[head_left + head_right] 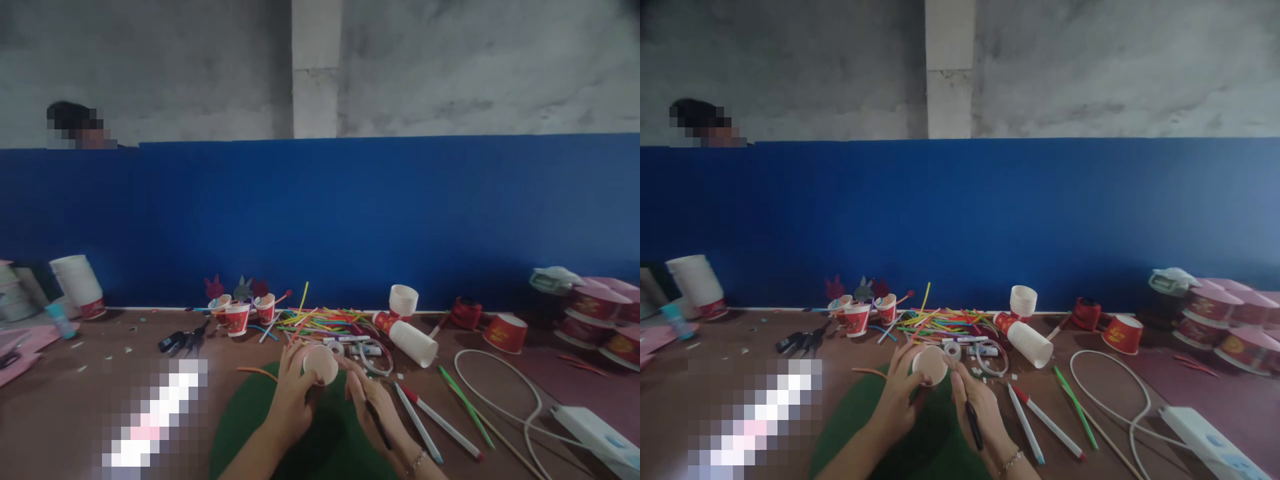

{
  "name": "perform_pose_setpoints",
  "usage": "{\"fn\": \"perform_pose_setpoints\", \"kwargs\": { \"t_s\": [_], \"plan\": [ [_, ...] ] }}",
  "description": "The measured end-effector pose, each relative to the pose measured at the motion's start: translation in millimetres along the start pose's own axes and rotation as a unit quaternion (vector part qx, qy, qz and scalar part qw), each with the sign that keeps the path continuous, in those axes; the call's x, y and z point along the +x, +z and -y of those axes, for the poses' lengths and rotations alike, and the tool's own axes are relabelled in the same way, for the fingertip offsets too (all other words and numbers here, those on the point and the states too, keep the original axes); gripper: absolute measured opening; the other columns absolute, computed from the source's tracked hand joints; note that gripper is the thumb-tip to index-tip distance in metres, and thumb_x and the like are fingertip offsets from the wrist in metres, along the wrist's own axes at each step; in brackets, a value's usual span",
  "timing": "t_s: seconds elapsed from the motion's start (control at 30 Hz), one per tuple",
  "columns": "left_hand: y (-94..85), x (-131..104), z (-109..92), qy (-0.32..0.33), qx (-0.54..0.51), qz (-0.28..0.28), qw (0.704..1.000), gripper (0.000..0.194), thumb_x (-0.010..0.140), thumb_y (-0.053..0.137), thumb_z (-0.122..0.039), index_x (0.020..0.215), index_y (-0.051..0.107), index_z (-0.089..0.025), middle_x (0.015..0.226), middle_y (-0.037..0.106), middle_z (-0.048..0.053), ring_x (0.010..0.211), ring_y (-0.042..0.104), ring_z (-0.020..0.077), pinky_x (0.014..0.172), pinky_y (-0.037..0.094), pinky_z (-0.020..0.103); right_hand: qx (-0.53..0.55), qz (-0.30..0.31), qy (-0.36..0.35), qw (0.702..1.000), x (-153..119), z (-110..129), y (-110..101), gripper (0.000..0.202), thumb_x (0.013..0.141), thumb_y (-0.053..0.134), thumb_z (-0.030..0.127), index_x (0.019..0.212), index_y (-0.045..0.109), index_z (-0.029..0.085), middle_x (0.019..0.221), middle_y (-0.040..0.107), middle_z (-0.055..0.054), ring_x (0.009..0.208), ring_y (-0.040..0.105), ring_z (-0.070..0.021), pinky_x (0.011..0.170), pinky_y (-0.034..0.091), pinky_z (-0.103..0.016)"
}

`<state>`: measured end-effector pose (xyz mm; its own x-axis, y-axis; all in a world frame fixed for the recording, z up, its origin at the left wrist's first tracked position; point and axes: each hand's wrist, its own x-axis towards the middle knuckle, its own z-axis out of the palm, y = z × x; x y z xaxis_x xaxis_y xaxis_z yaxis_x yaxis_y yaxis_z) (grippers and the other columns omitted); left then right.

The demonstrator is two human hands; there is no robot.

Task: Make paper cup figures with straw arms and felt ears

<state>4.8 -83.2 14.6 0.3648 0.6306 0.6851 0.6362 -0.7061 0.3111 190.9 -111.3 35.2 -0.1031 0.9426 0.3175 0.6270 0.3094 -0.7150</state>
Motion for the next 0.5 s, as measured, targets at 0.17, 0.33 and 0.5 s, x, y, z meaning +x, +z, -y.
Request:
{"fn": "perform_pose_setpoints", "kwargs": {
  "t_s": [0.17, 0.33, 0.5],
  "plan": [
    [-8.2, -0.2, 10.2, -0.02, -0.016, 0.016, 1.0, 0.009, 0.077, 0.054, -0.015, 0.084, 0.056, -0.021, 0.138, 0.039, 0.011, 0.132, 0.025, 0.0329, 0.102, 0.029, 0.059, -0.06, 0.065, -0.006, 0.996, -1.0, 8.5, -5.9, 0.052, 0.094, 0.018, 0.045, 0.108, 0.063, 0.022, 0.082, 0.071, -0.006, 0.078, 0.066, -0.023, 0.07, 0.046, -0.03],
    [-0.3, -1.0, 16.3, -0.073, -0.065, -0.007, 0.995, 0.014, 0.075, 0.062, -0.024, 0.088, 0.058, -0.02, 0.136, 0.039, 0.014, 0.128, 0.034, 0.0327, 0.101, 0.035, 0.053, -0.122, 0.12, -0.024, 0.985, 0.8, 4.5, 1.4, 0.041, 0.095, 0.023, 0.039, 0.101, 0.06, 0.024, 0.086, 0.072, -0.005, 0.083, 0.068, -0.0225, 0.068, 0.044, -0.026],
    [12.9, -2.5, 14.4, -0.11, -0.101, -0.017, 0.989, 0.009, 0.082, 0.056, -0.025, 0.087, 0.063, -0.02, 0.137, 0.039, 0.014, 0.126, 0.039, 0.0311, 0.099, 0.039, 0.05, -0.162, 0.128, -0.036, 0.978, 0.0, -3.7, 10.3, 0.036, 0.095, 0.024, 0.036, 0.099, 0.058, 0.024, 0.076, 0.072, -0.004, 0.074, 0.069, -0.02, 0.059, 0.04, -0.023]
  ]
}}
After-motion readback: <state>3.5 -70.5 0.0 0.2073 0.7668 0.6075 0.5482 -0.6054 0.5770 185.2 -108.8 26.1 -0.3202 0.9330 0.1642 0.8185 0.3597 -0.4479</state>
